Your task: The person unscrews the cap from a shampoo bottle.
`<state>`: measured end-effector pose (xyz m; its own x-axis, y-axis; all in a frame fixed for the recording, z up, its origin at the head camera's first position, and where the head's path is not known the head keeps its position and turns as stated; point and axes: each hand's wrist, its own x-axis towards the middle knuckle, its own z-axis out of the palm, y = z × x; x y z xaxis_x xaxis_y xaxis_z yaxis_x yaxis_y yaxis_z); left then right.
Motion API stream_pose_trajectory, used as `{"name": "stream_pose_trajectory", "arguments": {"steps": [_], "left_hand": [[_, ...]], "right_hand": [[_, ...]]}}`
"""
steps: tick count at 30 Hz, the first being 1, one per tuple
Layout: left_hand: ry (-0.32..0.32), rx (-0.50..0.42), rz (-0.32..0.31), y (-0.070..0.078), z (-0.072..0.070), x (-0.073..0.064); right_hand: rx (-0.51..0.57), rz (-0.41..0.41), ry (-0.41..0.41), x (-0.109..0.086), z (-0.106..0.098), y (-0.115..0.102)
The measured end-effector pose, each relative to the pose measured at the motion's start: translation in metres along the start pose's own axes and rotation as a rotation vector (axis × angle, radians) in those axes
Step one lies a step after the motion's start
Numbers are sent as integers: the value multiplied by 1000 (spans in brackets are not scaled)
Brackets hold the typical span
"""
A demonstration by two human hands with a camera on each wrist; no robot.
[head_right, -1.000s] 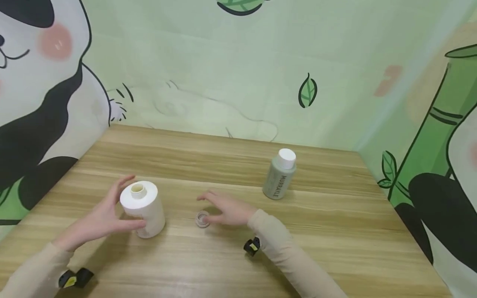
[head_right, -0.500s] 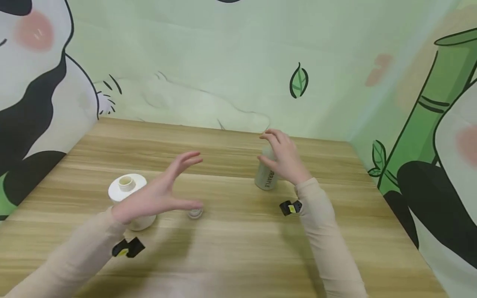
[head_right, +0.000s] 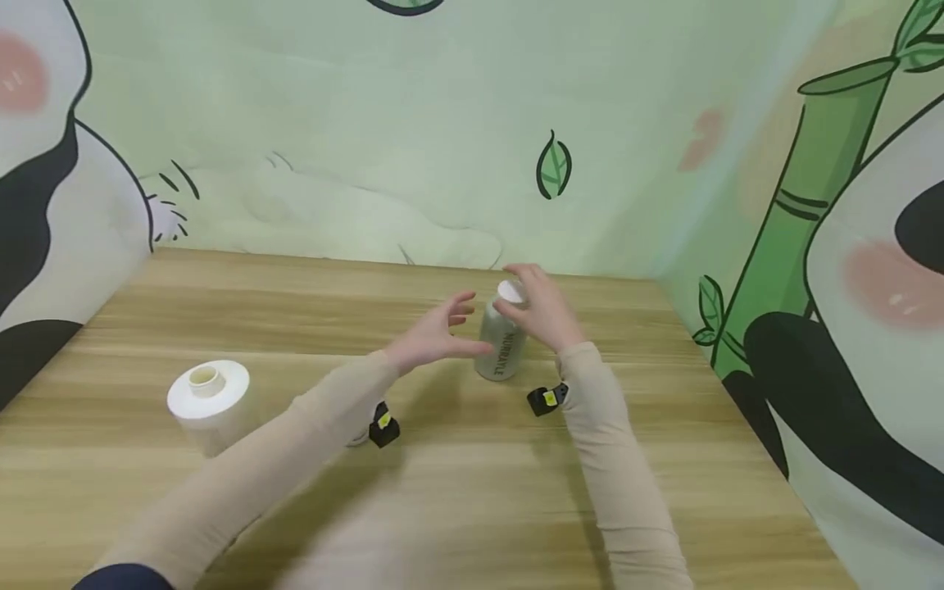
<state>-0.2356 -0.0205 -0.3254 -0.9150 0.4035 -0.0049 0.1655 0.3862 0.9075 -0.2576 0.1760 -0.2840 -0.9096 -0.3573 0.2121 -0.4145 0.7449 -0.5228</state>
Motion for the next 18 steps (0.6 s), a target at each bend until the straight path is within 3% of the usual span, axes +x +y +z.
{"name": "stream_pose_trajectory", "arguments": {"steps": [3,6,10,13,18], "left_hand": [[-24,-58,-21,-3,16,26],[-33,-114,-17,-16,26,33],[-10,-151,22,-23,34,37],[15,-110,31,-20,37,38],[19,39,46,-4,34,30]], "right_hand": [[-59,15,-9,1,3,1],[-77,15,5,-1,19,-3],[-74,13,40,-5,25,-6],[-85,3,43,-8,19,-8],[-64,-3,36,-21,-1,-16]]}}
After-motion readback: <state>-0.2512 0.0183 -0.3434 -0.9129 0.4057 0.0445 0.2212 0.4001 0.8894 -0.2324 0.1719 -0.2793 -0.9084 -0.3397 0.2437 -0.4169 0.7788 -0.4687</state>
